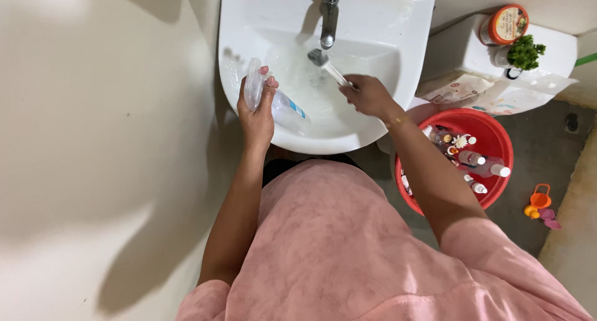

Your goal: The person scrubs a white bathroom sink with a brush while holding a spray bottle. They repeatedly spray the sink and scrub the basin and faucet area, then rinse the brush under running water.

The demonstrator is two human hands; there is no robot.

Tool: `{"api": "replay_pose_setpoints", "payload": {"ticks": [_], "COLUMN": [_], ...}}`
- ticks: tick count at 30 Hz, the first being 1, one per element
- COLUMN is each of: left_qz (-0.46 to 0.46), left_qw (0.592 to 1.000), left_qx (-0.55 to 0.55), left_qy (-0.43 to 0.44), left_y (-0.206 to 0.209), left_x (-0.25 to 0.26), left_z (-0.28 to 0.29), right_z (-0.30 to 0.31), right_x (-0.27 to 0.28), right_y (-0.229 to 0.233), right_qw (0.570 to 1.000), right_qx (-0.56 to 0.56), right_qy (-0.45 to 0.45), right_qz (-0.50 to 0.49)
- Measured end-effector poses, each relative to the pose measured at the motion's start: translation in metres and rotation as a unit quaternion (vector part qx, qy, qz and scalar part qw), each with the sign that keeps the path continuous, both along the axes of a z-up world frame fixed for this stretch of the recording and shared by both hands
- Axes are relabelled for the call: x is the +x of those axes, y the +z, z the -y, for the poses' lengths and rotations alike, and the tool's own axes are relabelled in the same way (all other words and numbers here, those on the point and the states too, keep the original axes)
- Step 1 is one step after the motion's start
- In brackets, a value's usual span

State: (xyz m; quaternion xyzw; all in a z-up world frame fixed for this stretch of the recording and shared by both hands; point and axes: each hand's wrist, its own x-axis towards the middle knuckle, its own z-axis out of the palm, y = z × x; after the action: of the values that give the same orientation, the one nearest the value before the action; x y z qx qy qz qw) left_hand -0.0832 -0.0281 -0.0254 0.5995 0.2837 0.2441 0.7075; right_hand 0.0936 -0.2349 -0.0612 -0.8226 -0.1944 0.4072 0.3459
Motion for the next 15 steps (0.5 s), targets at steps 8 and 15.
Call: {"api": "replay_pose_setpoints", "payload": {"ticks": [8,15], "left_qz": [0.016,0.021], "left_qw": [1.000,0.999], "left_qx": [-0.004,-0.025], "left_qy": [0.000,-0.015], "left_y": [-0.001,-0.001], "left_x": [-0.013,-0.008], "left_z": [-0.001,0.000], "right_z": [-0.059,0.004], "right_x": [0.032,0.039], "right_y": [-0.017,0.004], "right_qw": [0.999,0.997], "right_qx": [-0.027,-0.029], "right_qy": [0.037,0.048], "right_qz": [-0.002,0.049]}}
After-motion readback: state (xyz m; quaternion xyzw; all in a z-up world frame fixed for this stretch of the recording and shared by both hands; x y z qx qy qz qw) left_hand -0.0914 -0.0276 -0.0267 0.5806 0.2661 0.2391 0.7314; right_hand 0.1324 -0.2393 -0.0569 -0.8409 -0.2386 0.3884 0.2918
